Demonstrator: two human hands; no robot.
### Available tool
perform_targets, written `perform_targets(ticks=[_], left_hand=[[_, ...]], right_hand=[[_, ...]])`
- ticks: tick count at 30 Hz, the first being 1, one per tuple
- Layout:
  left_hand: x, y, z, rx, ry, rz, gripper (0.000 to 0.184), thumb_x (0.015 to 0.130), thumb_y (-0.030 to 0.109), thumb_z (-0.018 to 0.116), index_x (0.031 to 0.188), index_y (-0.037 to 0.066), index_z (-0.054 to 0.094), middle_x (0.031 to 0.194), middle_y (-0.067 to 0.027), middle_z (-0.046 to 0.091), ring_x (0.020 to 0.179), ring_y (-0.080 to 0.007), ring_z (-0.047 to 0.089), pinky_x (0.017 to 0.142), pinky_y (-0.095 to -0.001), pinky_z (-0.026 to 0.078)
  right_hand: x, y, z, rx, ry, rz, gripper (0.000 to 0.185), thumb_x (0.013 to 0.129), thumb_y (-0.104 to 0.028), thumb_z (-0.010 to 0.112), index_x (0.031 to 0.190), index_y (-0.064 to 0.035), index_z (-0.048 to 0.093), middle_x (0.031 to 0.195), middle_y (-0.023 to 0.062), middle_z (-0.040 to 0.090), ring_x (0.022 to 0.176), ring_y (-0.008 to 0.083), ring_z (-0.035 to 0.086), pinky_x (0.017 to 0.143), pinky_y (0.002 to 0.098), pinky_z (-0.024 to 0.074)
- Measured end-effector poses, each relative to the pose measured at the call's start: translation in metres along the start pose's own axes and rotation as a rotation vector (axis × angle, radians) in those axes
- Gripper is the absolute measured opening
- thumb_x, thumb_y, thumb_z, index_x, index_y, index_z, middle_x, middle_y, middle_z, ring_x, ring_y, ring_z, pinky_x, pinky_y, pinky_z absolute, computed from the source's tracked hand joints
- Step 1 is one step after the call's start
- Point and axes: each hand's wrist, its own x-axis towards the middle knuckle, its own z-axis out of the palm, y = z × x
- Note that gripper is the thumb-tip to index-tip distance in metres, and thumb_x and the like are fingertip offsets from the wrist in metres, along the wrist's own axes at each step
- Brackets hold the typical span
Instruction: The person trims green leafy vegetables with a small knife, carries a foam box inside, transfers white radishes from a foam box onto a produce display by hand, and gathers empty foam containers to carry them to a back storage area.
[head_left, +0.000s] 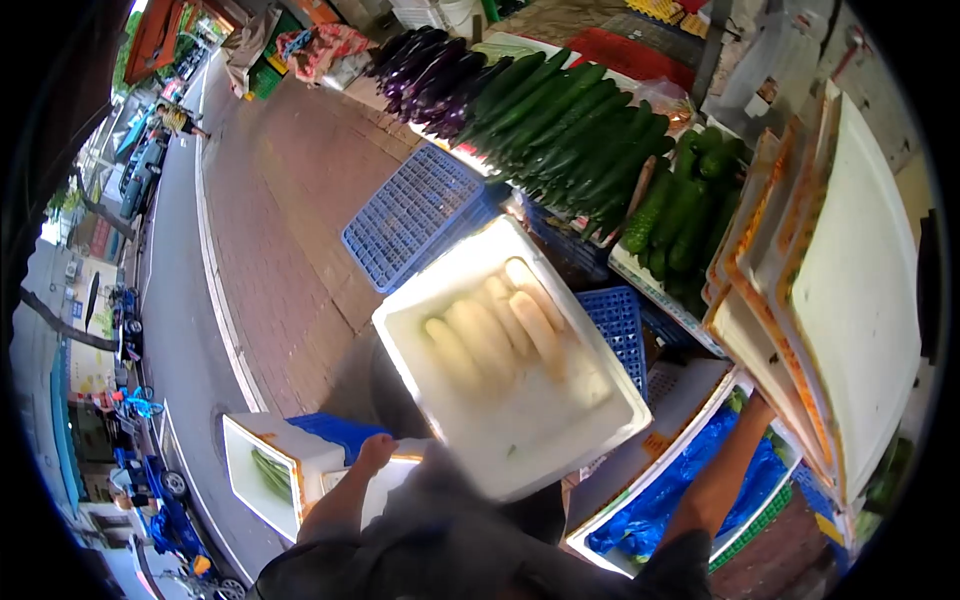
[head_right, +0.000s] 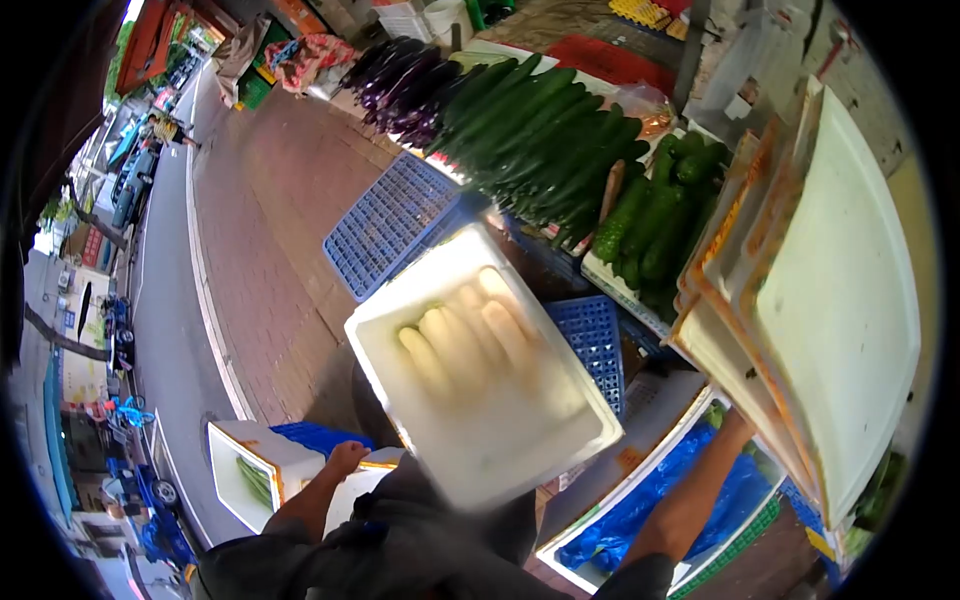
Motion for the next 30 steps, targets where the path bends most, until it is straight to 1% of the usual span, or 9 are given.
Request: perform_targets(ticks=[5, 7, 9, 11, 12, 15, 21, 25, 30], left_hand=[[0.036, 0.033, 0.002, -0.036, 0.097, 0.183, 0.028, 0.088, 0.027, 0.071, 0.078, 0.003, 0.064, 0.071, -0.0176, 0.062, 0.062, -0.0301, 0.058, 0.061, -0.0422, 0.047], [0.06, 0.054, 0.003, 0.198, 0.234, 0.48, 0.027, 0.09, 0.029, 0.07, 0.088, 0.002, 0.067, 0.078, -0.0185, 0.066, 0.072, -0.0342, 0.065, 0.068, -0.0432, 0.051], [0.059, 0.104, -0.01, -0.087, 0.245, 0.516, 0.022, 0.091, 0.025, 0.067, 0.099, 0.005, 0.07, 0.092, -0.0168, 0.069, 0.088, -0.0337, 0.068, 0.08, -0.0426, 0.054], [0.076, 0.136, -0.021, 0.451, 0.261, 0.825, 0.025, 0.091, 0.012, 0.058, 0.112, 0.012, 0.071, 0.115, -0.0112, 0.068, 0.109, -0.0293, 0.065, 0.092, -0.0402, 0.053], [0.097, 0.139, -0.011, 0.17, 0.299, 0.959, 0.027, 0.096, 0.018, 0.057, 0.119, 0.01, 0.068, 0.117, -0.0141, 0.065, 0.11, -0.033, 0.062, 0.088, -0.0444, 0.052], [0.069, 0.25, -0.058, -0.536, -0.125, 0.596, 0.044, 0.095, 0.034, 0.067, 0.124, 0.001, 0.064, 0.118, -0.0176, 0.069, 0.112, -0.0293, 0.064, 0.094, -0.0375, 0.05], [0.029, 0.342, -0.123, -0.908, -0.305, 0.74, 0.06, 0.096, 0.042, 0.063, 0.14, 0.002, 0.052, 0.139, -0.0197, 0.056, 0.124, -0.0323, 0.057, 0.102, -0.0386, 0.047], [0.005, 0.323, -0.174, -1.174, -0.449, 0.658, 0.078, 0.098, 0.059, 0.052, 0.154, 0.008, 0.034, 0.156, -0.0131, 0.036, 0.139, -0.0271, 0.041, 0.108, -0.0403, 0.042], [0.029, 0.256, -0.196, -1.552, -0.354, 0.66, 0.074, 0.101, 0.059, 0.046, 0.155, 0.012, 0.032, 0.151, -0.0091, 0.044, 0.136, -0.0267, 0.044, 0.11, -0.0461, 0.037]], right_hand=[[-0.067, -0.036, 0.01, -0.188, 0.032, -0.029, 0.071, 0.097, -0.054, 0.047, 0.144, -0.0013, 0.043, 0.146, 0.0193, 0.047, 0.133, 0.0379, 0.046, 0.115, 0.0522, 0.0342], [-0.101, -0.048, 0.027, -0.272, 0.024, -0.053, 0.07, 0.097, -0.054, 0.047, 0.143, -0.0015, 0.043, 0.145, 0.0189, 0.047, 0.132, 0.0372, 0.046, 0.114, 0.0516, 0.0351], [-0.136, -0.047, 0.054, -0.352, 0.004, -0.072, 0.068, 0.097, -0.053, 0.048, 0.143, -0.0017, 0.044, 0.144, 0.0186, 0.048, 0.13, 0.0365, 0.047, 0.113, 0.0509, 0.0359], [-0.169, -0.037, 0.085, -0.419, -0.035, -0.077, 0.067, 0.098, -0.052, 0.048, 0.142, -0.0019, 0.044, 0.143, 0.0182, 0.048, 0.129, 0.0358, 0.047, 0.111, 0.0503, 0.0367], [-0.185, -0.027, 0.102, -0.45, -0.059, -0.07, 0.066, 0.098, -0.051, 0.048, 0.142, -0.002, 0.044, 0.142, 0.018, 0.049, 0.128, 0.0355, 0.048, 0.111, 0.05, 0.0372], [-0.232, 0.012, 0.153, -0.533, -0.152, -0.035, 0.064, 0.098, -0.05, 0.049, 0.141, -0.0022, 0.045, 0.14, 0.0175, 0.049, 0.126, 0.0345, 0.049, 0.109, 0.049, 0.0384], [-0.334, 0.098, 0.233, -0.662, -0.39, 0.127, 0.06, 0.099, -0.047, 0.049, 0.139, -0.0028, 0.046, 0.136, 0.0164, 0.051, 0.122, 0.0324, 0.051, 0.106, 0.0471, 0.0409], [-0.401, 0.146, 0.257, -0.735, -0.565, 0.283, 0.058, 0.099, -0.046, 0.05, 0.138, -0.0032, 0.046, 0.134, 0.0156, 0.052, 0.12, 0.0311, 0.052, 0.103, 0.0458, 0.0426], [-0.443, 0.188, 0.27, -0.808, -0.771, 0.442, 0.054, 0.1, -0.044, 0.051, 0.136, -0.0036, 0.047, 0.131, 0.0147, 0.054, 0.116, 0.0294, 0.054, 0.101, 0.0442, 0.0447]])
